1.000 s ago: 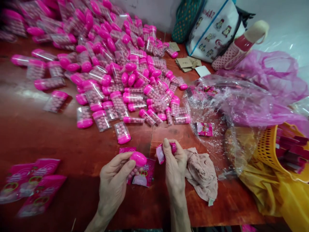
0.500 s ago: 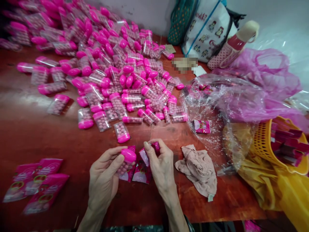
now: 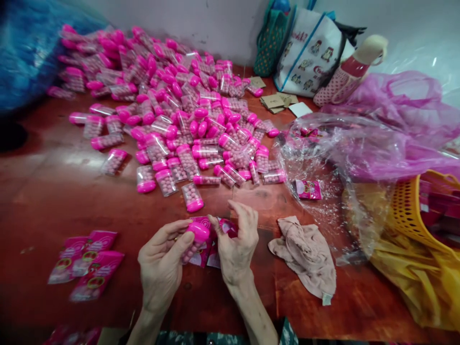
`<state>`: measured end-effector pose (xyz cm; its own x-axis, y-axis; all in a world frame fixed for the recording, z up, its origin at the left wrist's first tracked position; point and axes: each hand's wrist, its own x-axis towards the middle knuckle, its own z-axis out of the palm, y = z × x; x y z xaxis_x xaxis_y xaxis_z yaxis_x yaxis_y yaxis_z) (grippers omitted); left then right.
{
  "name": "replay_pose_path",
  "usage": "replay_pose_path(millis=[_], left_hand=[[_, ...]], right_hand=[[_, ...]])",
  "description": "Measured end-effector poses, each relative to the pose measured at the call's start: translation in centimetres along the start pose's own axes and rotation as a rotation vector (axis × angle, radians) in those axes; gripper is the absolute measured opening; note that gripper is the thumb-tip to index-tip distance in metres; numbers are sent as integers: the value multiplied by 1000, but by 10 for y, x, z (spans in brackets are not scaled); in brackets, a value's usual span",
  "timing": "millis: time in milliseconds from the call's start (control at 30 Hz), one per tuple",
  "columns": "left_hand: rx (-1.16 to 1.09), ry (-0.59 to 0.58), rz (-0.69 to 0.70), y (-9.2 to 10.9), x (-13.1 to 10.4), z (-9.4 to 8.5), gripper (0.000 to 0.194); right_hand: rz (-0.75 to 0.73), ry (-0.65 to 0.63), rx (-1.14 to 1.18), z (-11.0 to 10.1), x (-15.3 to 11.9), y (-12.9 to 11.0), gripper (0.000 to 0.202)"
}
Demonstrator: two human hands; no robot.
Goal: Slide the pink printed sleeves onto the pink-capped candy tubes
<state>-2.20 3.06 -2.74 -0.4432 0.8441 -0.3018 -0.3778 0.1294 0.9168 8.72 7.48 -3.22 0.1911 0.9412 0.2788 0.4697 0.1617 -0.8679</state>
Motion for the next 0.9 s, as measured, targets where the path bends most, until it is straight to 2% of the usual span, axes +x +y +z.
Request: replay_pose_path(millis=[67,133,200,367,500,600,700,833,900], left_hand=[[-1,-2,3,0,-1,0,17],[0,3,6,0,-3,1,17],[-2,10,5,0,-4,1,18],[-46,15,-54,5,-5,3,18],[-17,-112,-169,7,-3,0,15],[100,-177,-183,3,-1,-1,14],[305,-215,-17,-5,3,1,11],[560,-291,418,-13,10,5,22],[587,-287,567,-13,10,6,27]], right_hand=[[185,-61,170,-1,-1,-2,21],[381,-168,338,-2,0,-3,25],[474,-240,421,-4,1,-2,30],[540,-246,477,-7,3,1,28],[573,-242,530,-9,3,-1,29],[583,-228,546,-11,3,-5,29],[575,-214,538,-14,4,-9,28],[549,-201,536,-17,6,-12,26],[543,-201,531,-19,7,-13,25]])
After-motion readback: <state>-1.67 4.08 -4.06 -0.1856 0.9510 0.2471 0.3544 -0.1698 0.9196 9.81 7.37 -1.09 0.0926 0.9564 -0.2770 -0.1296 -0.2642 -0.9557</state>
